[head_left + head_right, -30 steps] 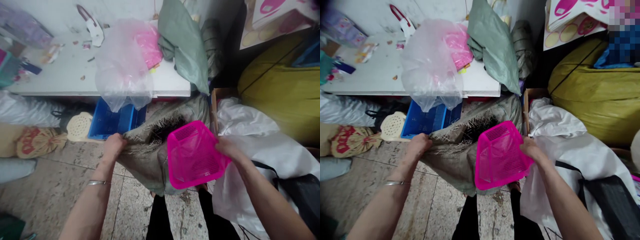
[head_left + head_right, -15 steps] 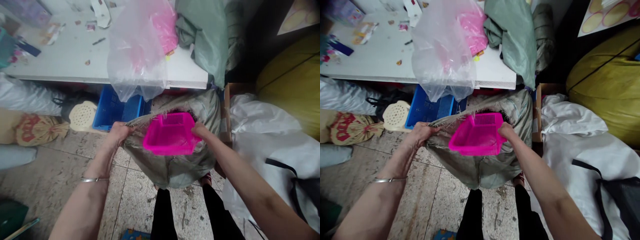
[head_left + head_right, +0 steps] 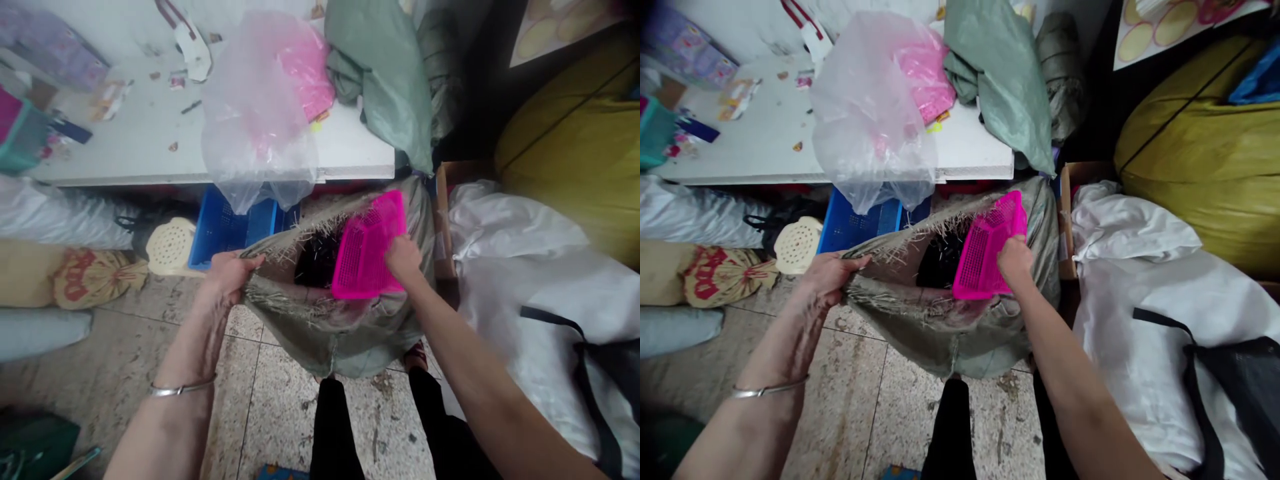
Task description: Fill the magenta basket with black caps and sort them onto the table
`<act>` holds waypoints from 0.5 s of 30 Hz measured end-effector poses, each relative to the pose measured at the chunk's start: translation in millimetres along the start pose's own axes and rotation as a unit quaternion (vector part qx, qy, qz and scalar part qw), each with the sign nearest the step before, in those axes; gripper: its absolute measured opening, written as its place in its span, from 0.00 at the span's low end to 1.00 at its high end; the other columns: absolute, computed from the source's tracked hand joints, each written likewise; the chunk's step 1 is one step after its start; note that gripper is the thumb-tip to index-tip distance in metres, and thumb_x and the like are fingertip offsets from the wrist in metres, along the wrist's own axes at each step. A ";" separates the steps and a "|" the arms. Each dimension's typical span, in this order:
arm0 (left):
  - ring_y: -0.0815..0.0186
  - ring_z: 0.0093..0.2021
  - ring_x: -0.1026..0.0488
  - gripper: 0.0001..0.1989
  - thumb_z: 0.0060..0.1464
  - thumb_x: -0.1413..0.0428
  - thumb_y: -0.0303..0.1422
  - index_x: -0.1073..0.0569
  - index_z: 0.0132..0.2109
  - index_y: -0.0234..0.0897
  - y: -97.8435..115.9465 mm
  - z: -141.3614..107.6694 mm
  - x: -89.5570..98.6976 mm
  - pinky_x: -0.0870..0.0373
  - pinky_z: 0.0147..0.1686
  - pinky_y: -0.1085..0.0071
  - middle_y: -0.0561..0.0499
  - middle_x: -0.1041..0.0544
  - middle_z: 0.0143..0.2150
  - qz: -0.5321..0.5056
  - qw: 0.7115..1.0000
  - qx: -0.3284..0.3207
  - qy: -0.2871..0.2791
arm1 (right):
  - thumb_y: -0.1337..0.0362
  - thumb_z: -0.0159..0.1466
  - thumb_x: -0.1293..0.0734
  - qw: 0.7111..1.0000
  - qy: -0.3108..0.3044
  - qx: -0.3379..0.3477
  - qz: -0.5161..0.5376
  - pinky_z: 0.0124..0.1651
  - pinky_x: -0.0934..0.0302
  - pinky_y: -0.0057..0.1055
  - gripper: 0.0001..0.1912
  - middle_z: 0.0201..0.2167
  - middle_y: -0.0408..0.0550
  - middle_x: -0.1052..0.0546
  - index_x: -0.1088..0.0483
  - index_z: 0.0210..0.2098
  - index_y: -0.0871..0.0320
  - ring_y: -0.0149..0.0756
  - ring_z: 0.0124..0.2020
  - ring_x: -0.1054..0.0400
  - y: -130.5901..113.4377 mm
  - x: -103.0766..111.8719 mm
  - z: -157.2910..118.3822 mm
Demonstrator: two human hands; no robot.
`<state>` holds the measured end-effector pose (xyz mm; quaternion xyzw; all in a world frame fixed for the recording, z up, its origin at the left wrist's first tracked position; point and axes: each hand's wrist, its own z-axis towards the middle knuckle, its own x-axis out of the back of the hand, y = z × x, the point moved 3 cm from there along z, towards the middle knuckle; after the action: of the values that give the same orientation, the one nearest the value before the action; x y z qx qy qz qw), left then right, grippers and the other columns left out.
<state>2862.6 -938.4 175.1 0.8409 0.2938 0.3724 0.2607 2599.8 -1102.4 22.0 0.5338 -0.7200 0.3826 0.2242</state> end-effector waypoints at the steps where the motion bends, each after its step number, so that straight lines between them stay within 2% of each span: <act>1: 0.62 0.19 0.29 0.17 0.25 0.32 0.27 0.25 0.29 0.30 0.5 -0.8 -0.7 0.30 0.20 0.67 0.50 0.25 0.21 -0.005 1.000 0.009 -0.010 | 0.72 0.61 0.37 1.000 0.003 0.009 0.020 0.48 0.34 0.42 0.23 0.44 0.69 0.25 0.39 0.56 0.72 0.53 0.49 0.28 -13.5 -5.2 0.4; 4: 0.61 0.21 0.28 0.17 0.24 0.32 0.26 0.25 0.29 0.31 -1.7 0.1 0.9 0.29 0.21 0.66 0.51 0.25 0.21 -0.020 1.000 0.019 -0.016 | 0.72 0.58 0.35 0.996 0.007 0.038 0.084 0.49 0.35 0.43 0.24 0.45 0.66 0.26 0.37 0.54 0.70 0.53 0.48 0.28 -43.2 -30.6 -5.2; 6: 0.60 0.21 0.27 0.18 0.23 0.32 0.24 0.24 0.30 0.30 -4.3 3.6 4.1 0.29 0.21 0.66 0.51 0.25 0.21 -0.029 0.999 0.008 -0.015 | 0.69 0.56 0.32 0.990 0.020 0.053 0.129 0.51 0.37 0.46 0.22 0.49 0.65 0.29 0.34 0.49 0.67 0.55 0.52 0.32 -49.8 -51.2 -9.8; 9: 0.62 0.19 0.28 0.17 0.22 0.32 0.23 0.24 0.28 0.29 -6.7 11.0 12.4 0.30 0.20 0.68 0.51 0.25 0.19 -0.030 0.999 -0.019 -0.002 | 0.62 0.53 0.30 0.976 0.059 0.046 0.203 0.58 0.44 0.49 0.17 0.56 0.60 0.35 0.31 0.41 0.61 0.56 0.60 0.42 -41.6 -82.3 -10.8; 11: 0.63 0.18 0.30 0.15 0.24 0.32 0.23 0.25 0.26 0.29 -8.1 17.6 19.5 0.31 0.18 0.70 0.51 0.26 0.18 -0.024 1.000 -0.020 0.003 | 0.60 0.51 0.30 0.963 0.083 0.009 0.256 0.60 0.47 0.50 0.17 0.58 0.59 0.39 0.32 0.38 0.60 0.55 0.61 0.45 -29.9 -102.8 -7.3; 13: 0.64 0.18 0.29 0.13 0.26 0.32 0.23 0.24 0.26 0.29 -9.3 26.8 27.0 0.31 0.18 0.71 0.50 0.25 0.19 -0.029 0.999 -0.019 0.008 | 0.57 0.49 0.30 0.945 0.095 -0.039 0.310 0.58 0.45 0.51 0.19 0.56 0.58 0.37 0.35 0.38 0.59 0.53 0.58 0.42 -19.1 -123.2 -2.9; 15: 0.65 0.18 0.29 0.11 0.30 0.33 0.22 0.24 0.27 0.30 -10.3 39.1 33.5 0.30 0.19 0.72 0.51 0.25 0.20 -0.049 0.998 -0.026 0.026 | 0.56 0.49 0.31 0.924 0.090 -0.075 0.365 0.53 0.38 0.48 0.23 0.49 0.54 0.32 0.38 0.41 0.58 0.48 0.51 0.34 -12.7 -142.4 0.8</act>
<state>2908.4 -916.8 161.2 0.8085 0.3320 0.3879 0.2926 2658.7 -1019.8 -78.6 0.1796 -0.8682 0.4294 0.1720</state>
